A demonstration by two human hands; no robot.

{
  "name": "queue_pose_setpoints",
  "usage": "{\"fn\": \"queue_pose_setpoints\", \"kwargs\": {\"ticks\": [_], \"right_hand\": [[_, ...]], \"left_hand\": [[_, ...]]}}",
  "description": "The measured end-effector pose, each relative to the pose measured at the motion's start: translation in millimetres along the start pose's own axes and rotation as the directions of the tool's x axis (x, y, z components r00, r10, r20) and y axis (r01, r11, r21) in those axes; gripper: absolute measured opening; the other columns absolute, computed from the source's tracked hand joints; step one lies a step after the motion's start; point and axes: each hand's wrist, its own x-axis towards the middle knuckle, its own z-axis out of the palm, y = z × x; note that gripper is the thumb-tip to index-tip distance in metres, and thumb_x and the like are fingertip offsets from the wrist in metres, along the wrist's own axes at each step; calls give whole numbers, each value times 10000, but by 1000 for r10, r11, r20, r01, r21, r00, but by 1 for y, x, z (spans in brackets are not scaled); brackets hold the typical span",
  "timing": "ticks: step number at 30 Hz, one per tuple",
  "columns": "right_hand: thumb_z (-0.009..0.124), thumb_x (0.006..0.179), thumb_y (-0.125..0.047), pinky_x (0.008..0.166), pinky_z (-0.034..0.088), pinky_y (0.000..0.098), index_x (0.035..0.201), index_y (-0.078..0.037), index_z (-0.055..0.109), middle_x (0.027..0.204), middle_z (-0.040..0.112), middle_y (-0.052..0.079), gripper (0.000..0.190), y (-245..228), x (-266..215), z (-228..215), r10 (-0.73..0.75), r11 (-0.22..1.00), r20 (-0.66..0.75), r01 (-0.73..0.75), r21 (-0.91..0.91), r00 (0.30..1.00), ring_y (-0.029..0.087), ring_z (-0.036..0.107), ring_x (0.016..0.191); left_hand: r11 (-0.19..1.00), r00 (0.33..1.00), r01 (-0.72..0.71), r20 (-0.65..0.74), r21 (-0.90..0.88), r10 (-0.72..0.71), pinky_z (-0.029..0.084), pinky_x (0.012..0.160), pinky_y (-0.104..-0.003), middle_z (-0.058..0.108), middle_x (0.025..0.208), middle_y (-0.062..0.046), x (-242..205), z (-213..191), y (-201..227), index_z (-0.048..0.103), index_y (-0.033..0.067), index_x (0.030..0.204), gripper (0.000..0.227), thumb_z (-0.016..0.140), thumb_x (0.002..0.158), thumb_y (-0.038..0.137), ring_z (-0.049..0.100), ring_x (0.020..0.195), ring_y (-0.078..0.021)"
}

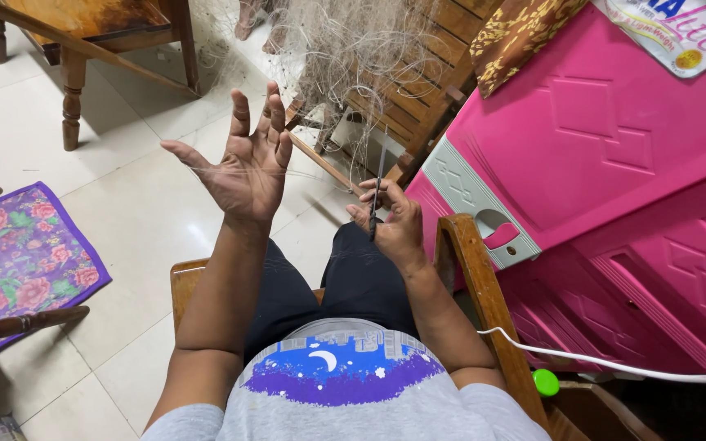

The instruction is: Repairing a fine-mesh fishing net by cutting away tangles with scissors.

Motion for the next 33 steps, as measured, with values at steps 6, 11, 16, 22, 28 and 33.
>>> {"fn": "queue_pose_setpoints", "kwargs": {"ticks": [6, 11, 16, 22, 28, 33], "right_hand": [[926, 781, -164, 775, 565, 295, 1100, -104, 730, 818, 750, 34, 379, -2, -3, 0, -6, 1000, -1, 6, 10, 1000, 137, 715, 685], [928, 778, -165, 744, 563, 284, 1127, -102, 725, 808, 746, 45, 408, 0, 0, 0, 5, 999, 25, -6, 33, 1000, 134, 713, 667], [899, 808, -145, 692, 561, 263, 1222, -86, 675, 805, 741, 78, 475, -14, 7, 0, 43, 986, 119, -61, 153, 992, 118, 691, 648], [838, 872, -113, 601, 554, 214, 1312, -29, 479, 821, 719, 141, 574, -51, 4, 1, 127, 884, 86, -152, 441, 988, 106, 670, 612], [676, 924, -79, 516, 491, 216, 770, 50, 629, 537, 626, 186, 207, -72, -7, 31, -12, 599, 492, -388, 700, 871, 134, 599, 446], [691, 931, -175, 547, 531, 262, 833, 41, 630, 689, 677, 258, 245, -76, -7, 51, -26, 543, 577, -473, 694, 816, 197, 681, 524]], "left_hand": [[1000, 999, -4, 42, 15, 3, 501, 1172, -561, 237, 1733, -210, 0, -3, 4, 482, 120, 1496, 919, 556, 822, 739, 351, 1584, -335], [995, 998, 8, 60, 99, -14, 513, 1141, -568, 236, 1729, -214, 0, -15, 6, 442, 161, 1525, 937, 493, 823, 780, 382, 1560, -341], [942, 999, -4, 49, 336, -13, 535, 1099, -588, 297, 1692, -213, -4, 2, -6, 394, 208, 1530, 1042, 451, 743, 888, 470, 1492, -355], [845, 984, -82, 175, 528, -14, 484, 1130, -616, 322, 1658, -190, -3, 17, -13, 415, 263, 1507, 978, 431, 787, 924, 433, 1509, -391], [861, 973, -80, 229, 502, -43, 420, 1165, -671, 293, 1662, -188, -2, 12, -18, 469, 302, 1458, 895, 478, 795, 904, 349, 1543, -446], [858, 971, -97, 236, 504, -29, 400, 1154, -703, 268, 1639, -211, -1, 5, -24, 427, 302, 1455, 892, 538, 801, 899, 334, 1529, -456]]}}
